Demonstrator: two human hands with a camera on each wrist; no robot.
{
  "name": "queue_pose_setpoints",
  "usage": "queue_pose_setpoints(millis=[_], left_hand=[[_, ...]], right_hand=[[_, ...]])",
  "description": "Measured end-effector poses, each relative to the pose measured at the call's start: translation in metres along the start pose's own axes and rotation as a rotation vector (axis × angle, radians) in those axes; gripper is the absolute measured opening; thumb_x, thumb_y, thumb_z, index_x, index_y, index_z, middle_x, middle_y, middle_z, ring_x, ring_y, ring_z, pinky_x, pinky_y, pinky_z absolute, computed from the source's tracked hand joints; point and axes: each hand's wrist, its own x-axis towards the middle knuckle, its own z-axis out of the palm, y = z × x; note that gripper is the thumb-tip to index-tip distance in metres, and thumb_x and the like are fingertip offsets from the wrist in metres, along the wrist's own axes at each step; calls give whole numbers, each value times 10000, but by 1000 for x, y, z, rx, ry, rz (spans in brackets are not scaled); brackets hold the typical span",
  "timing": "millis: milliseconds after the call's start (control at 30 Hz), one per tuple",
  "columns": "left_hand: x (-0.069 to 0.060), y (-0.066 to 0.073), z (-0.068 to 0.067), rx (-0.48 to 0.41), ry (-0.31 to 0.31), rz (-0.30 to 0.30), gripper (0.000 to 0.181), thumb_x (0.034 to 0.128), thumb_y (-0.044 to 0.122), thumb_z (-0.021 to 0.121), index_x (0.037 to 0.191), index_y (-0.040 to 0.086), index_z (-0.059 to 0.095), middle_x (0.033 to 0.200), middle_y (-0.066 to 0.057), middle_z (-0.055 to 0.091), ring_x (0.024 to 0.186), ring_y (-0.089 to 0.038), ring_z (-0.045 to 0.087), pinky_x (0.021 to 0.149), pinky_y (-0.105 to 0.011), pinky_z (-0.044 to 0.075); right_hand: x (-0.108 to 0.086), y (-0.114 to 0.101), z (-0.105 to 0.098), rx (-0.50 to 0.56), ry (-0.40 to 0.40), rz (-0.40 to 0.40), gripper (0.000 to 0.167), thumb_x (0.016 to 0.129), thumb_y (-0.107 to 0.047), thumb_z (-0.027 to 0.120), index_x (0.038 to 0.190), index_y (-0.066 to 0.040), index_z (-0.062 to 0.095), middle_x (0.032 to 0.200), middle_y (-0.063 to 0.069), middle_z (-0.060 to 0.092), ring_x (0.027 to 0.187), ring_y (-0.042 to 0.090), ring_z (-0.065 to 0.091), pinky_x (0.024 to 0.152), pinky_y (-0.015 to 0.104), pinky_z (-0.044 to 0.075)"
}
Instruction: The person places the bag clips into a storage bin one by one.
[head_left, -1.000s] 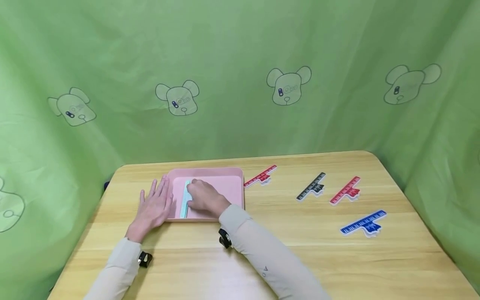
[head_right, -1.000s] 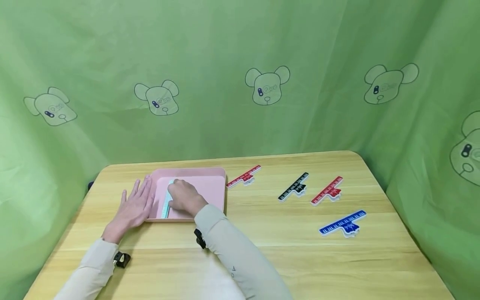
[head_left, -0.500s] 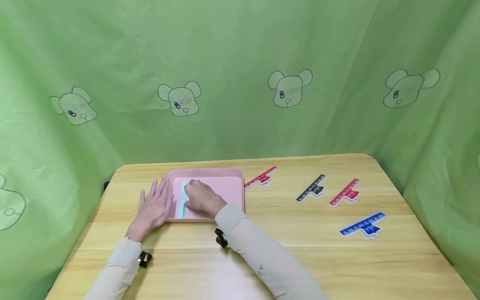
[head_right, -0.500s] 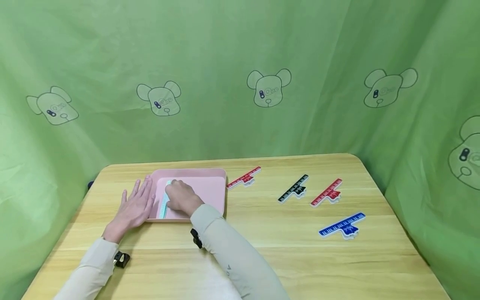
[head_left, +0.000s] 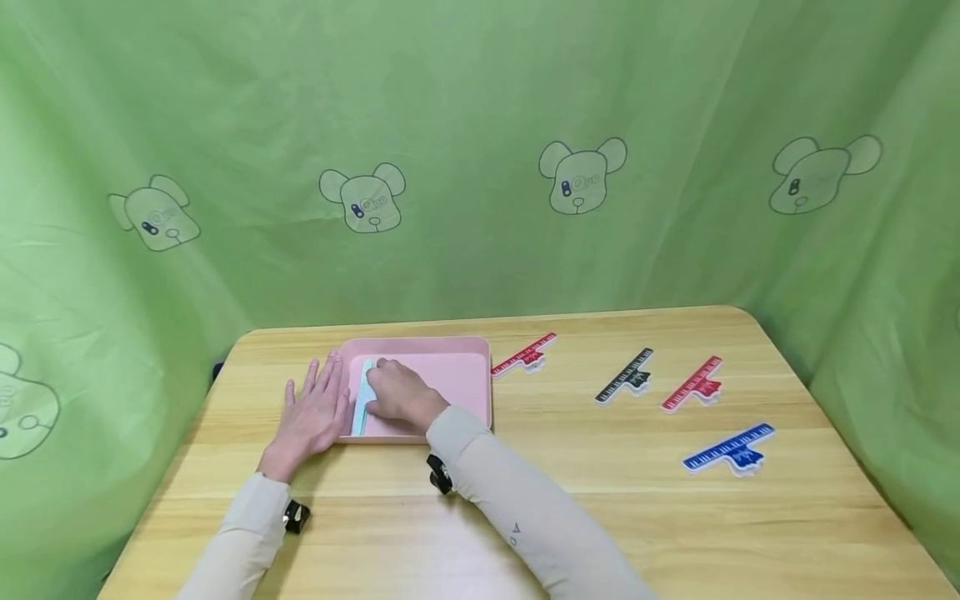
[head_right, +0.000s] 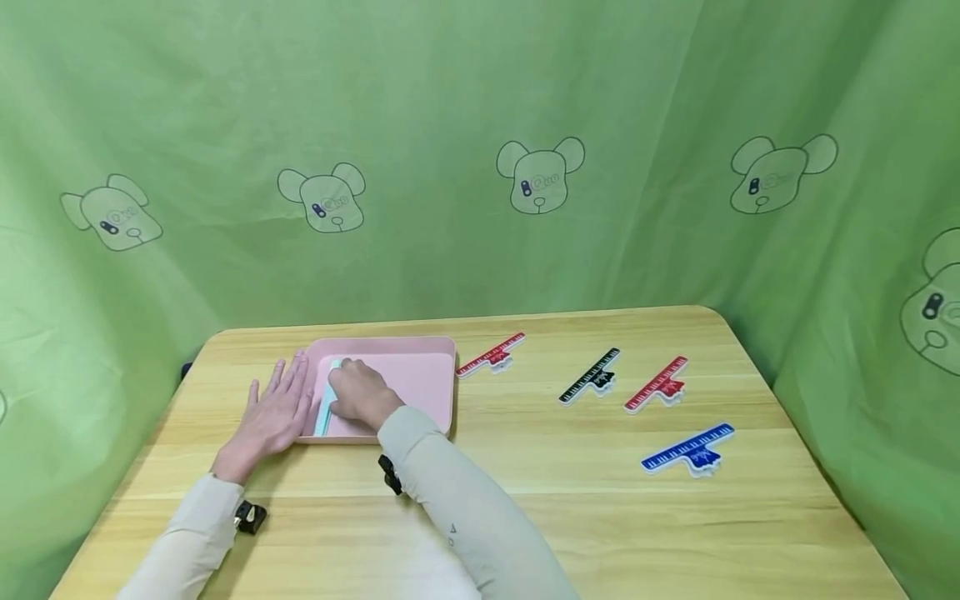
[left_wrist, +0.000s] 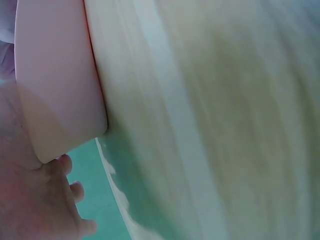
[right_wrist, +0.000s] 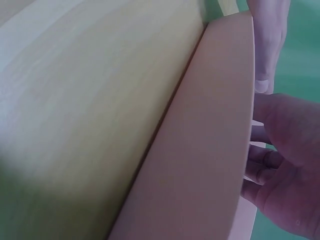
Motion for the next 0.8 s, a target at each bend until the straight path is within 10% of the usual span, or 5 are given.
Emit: queue_pose_setpoints(millis=[433,800], left_hand=[[1,-2,2,0,13,-5,624,1117,326,255,1636,18,95,1712,-139,59,1554,-429,73,1177,-743,34],[3,0,-1,-13,10,-17,624,1116,322,274,1633,18,101,1710,-141,59,1555,-427,60,1178,-740,13]], right_hand=[[-15,11,-19,93,27,-29,416,963,-252,729,1290,-4,663,1082,87,634,837,126,597,812,233,565],[-39,23,-41,190,113,15,427,1020,-220,648,1404,-43,593,1426,93,571,1299,234,575,1097,314,471]])
